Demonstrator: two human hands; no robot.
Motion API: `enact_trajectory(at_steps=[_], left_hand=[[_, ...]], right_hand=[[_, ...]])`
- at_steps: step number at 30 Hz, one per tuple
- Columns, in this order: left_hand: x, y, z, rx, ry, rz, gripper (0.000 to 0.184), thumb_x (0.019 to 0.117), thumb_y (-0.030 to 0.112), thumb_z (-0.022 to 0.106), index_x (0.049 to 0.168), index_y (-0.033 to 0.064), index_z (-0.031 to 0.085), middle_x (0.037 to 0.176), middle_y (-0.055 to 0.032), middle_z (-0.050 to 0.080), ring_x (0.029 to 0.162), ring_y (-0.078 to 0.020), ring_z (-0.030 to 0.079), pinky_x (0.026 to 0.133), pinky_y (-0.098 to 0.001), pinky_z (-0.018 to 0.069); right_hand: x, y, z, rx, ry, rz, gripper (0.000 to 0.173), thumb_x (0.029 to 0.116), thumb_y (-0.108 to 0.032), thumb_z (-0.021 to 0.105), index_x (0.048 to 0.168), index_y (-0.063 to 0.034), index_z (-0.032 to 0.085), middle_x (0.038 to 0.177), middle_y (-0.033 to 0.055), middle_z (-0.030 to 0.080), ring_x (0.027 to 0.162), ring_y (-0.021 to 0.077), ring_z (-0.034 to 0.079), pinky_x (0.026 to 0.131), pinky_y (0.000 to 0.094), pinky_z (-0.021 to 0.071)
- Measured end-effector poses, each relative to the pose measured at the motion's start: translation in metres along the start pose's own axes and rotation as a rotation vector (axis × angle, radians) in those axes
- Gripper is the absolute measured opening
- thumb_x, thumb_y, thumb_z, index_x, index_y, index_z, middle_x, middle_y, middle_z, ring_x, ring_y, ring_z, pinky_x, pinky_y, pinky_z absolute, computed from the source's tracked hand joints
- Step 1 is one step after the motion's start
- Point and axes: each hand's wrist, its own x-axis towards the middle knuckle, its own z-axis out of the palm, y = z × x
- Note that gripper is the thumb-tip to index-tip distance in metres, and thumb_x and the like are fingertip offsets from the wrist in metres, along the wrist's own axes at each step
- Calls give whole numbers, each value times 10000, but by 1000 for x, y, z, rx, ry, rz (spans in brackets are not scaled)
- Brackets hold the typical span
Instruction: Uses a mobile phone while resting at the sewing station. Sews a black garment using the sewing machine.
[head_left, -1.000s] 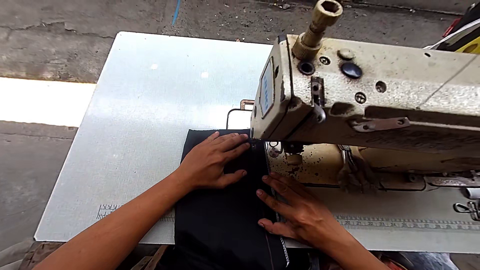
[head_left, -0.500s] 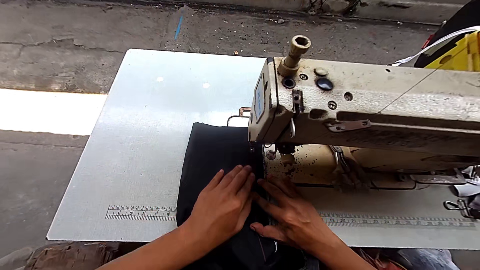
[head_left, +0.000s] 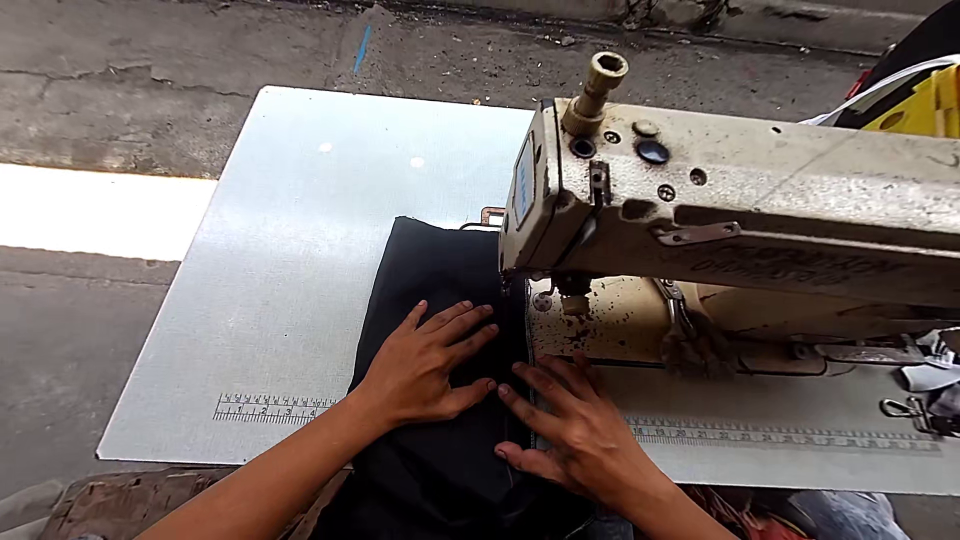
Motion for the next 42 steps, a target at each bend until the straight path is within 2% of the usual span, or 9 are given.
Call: enact_trajectory(at_steps=[12, 18, 22, 24, 27, 29, 33, 36, 42], left_hand=[[26, -28, 6, 56, 27, 51, 724, 985, 648, 414, 1445, 118, 596, 1542, -37, 525, 1435, -222, 481, 1129, -616, 368], [16, 3, -5, 214, 244, 60, 496, 1020, 418, 528, 1311, 45, 675, 1387, -142, 641, 1243, -306, 641, 999, -524, 518], [-11, 118, -32, -17, 247, -112, 238, 967, 218, 642, 1029, 15, 750, 896, -153, 698, 778, -284, 714, 627, -373, 590], [-27, 149, -19, -61, 206, -128, 314, 924, 339, 682, 951, 29, 722, 851, -134, 661, 744, -279, 688, 571, -363, 558], [-41, 159, -11, -146, 137, -344, 592, 863, 521, 730, 1095, -23, 706, 1026, -201, 686, 869, -342, 702, 653, -451, 585], [-47, 149, -23, -230, 44, -523, 730, 826, 580, 742, 1208, -37, 666, 1101, -209, 682, 884, -349, 693, 694, -509, 570], [-61, 123, -41, -344, -52, -622, 280, 983, 211, 613, 1120, -3, 730, 1009, -150, 738, 880, -279, 717, 791, -484, 574], [-66, 107, -55, -719, 64, -768, 189, 1046, 119, 512, 1053, -3, 657, 814, 1, 662, 713, -43, 611, 683, -222, 518], [-70, 90, -55, -1358, 226, -929, 184, 1090, 67, 387, 1069, 26, 565, 832, 3, 689, 761, -50, 683, 729, -224, 591]], right_hand=[[15, 10, 3, 132, 50, 95, 491, 985, -509, 565, 1252, -138, 743, 1374, 174, 639, 1248, 410, 610, 1078, 660, 394], [-98, -70, 35, 196, 624, 114, 179, 1024, -274, 565, 876, -174, 559, 923, -23, 619, 981, 69, 638, 925, 214, 526], [-153, -96, 69, 446, 493, 816, 717, 885, -457, 683, 1265, 144, 586, 1241, 279, 634, 1225, 263, 593, 1066, 378, 451], [-149, -92, 71, 693, 409, 928, 797, 819, -496, 753, 1313, 103, 573, 1232, 183, 674, 1177, 135, 629, 1029, 318, 493], [-143, -97, 58, 561, 428, 436, 280, 979, -308, 649, 907, -40, 684, 823, 48, 679, 860, 87, 675, 966, 284, 528], [-129, -117, 25, 336, 342, 121, 277, 996, -290, 616, 787, -120, 684, 645, 4, 594, 647, 128, 612, 707, 278, 539], [-92, -166, 2, 339, 46, -72, 263, 1016, -239, 566, 1014, -58, 755, 691, 26, 638, 588, 173, 614, 521, 290, 496], [-69, -184, 9, 386, -87, -46, 354, 1022, -215, 543, 1242, 21, 688, 725, 65, 659, 587, 205, 653, 503, 317, 527], [-64, -181, 19, 476, -163, 14, 390, 1015, -176, 532, 1312, 48, 646, 741, 86, 684, 619, 218, 683, 537, 331, 552]])
